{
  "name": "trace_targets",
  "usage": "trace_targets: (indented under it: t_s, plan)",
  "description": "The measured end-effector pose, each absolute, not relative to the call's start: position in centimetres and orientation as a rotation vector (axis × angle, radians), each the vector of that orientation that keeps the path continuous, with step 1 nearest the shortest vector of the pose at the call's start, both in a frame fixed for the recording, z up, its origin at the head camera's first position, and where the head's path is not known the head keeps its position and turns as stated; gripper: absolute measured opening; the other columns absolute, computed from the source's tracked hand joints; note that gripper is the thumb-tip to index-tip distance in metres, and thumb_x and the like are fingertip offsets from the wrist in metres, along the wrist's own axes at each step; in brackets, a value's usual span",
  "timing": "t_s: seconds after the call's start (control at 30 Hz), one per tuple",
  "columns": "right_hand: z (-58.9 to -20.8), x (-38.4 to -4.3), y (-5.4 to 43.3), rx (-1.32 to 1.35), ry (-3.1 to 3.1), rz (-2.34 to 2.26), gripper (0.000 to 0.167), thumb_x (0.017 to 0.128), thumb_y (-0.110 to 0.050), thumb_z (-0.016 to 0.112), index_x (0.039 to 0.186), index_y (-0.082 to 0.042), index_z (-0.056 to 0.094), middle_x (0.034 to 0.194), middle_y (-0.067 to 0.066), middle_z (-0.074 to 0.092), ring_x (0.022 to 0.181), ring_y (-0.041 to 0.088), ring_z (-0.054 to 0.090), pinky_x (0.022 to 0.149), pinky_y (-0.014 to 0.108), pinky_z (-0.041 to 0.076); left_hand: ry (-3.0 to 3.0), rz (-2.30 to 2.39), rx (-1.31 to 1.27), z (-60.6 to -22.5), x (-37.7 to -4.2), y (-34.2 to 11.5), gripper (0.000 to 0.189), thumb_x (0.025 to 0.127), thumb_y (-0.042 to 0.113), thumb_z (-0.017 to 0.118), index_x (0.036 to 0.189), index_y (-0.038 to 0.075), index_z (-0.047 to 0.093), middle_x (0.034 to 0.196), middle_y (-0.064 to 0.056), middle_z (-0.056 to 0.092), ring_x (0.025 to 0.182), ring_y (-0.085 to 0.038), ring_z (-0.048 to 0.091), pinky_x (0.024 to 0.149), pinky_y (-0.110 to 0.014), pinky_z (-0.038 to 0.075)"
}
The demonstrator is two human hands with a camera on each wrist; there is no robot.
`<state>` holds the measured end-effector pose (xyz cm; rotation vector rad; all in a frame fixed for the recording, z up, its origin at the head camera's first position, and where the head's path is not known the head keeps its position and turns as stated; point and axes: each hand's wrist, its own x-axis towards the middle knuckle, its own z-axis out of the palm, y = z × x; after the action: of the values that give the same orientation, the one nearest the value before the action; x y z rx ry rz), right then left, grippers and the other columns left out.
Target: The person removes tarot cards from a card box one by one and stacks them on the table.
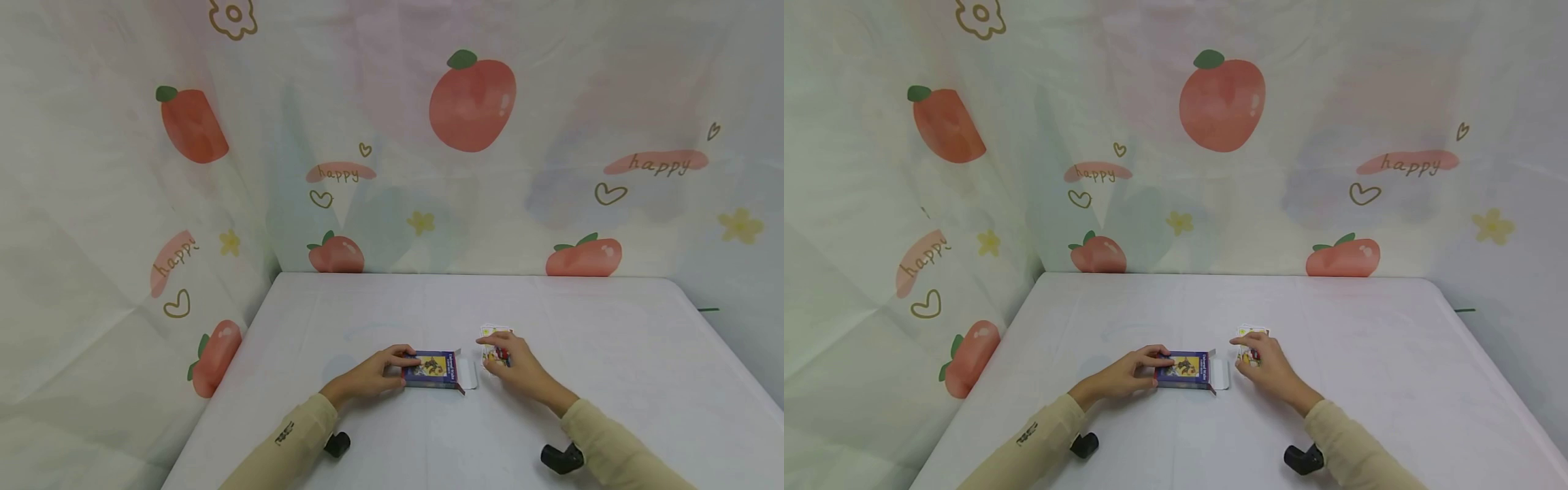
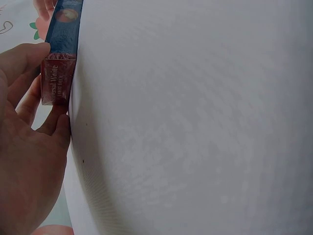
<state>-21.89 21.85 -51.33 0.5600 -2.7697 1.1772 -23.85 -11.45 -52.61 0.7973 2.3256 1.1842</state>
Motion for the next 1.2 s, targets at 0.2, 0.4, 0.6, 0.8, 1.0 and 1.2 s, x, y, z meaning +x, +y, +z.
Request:
trace_targets:
  t_s: [0.2,0.4,0.6,0.8,1.0,1.2]
  plan:
    - [-51.1,-21.7,21.3,0.57,-2.78,1.198,0.035,0.088,-0.008,0.071,0.123,-0.004,0.07,0.128,0.022,0.061,0.124,0.046,0.052,0.101,0.068,0.041,2.335,1.179,0.795,-52.9,-24.0,-11.5,0.047,0.096,0.011,0.066,0.142,0.02,0.06,0.153,0.004,0.044,0.152,-0.023,0.031,0.124,-0.053,0.026]
    - [-51.4,-21.6,20.8,0.586,-2.79,1.145,0.035,0.088,-0.007,0.071,0.124,-0.006,0.07,0.127,0.02,0.061,0.123,0.043,0.052,0.099,0.063,0.043,2.336,1.177,0.78,-52.9,-24.0,-11.5,0.048,0.096,0.012,0.066,0.142,0.022,0.06,0.155,0.004,0.043,0.153,-0.023,0.029,0.125,-0.052,0.025]
    - [-51.6,-21.6,20.3,0.609,-2.785,1.107,0.034,0.087,-0.005,0.071,0.121,-0.007,0.072,0.124,0.019,0.062,0.122,0.042,0.053,0.101,0.065,0.041,2.332,1.182,0.784,-53.0,-24.1,-11.5,0.047,0.096,0.012,0.066,0.142,0.023,0.06,0.154,0.004,0.043,0.152,-0.022,0.03,0.125,-0.052,0.025]
    - [-51.8,-21.7,19.9,0.593,-2.819,1.081,0.034,0.087,-0.007,0.072,0.121,-0.008,0.072,0.123,0.018,0.062,0.12,0.04,0.053,0.101,0.062,0.042,2.331,1.184,0.783,-52.9,-24.0,-11.5,0.048,0.096,0.012,0.066,0.142,0.023,0.06,0.154,0.005,0.043,0.152,-0.022,0.03,0.125,-0.052,0.025]
    - [-52.1,-21.8,19.6,0.596,-2.837,1.094,0.033,0.088,-0.009,0.072,0.122,-0.007,0.072,0.123,0.018,0.061,0.119,0.04,0.053,0.1,0.061,0.043,2.333,1.178,0.78,-52.8,-23.9,-11.5,0.048,0.097,0.011,0.066,0.142,0.023,0.06,0.154,0.005,0.043,0.152,-0.021,0.03,0.125,-0.051,0.026]
    - [-52.3,-21.9,19.2,0.618,-2.837,1.091,0.034,0.087,-0.011,0.073,0.121,-0.008,0.073,0.124,0.02,0.061,0.12,0.042,0.052,0.099,0.064,0.043,2.328,1.179,0.79,-52.9,-24.0,-11.6,0.049,0.096,0.012,0.066,0.143,0.024,0.059,0.154,0.004,0.042,0.152,-0.021,0.029,0.125,-0.052,0.025]
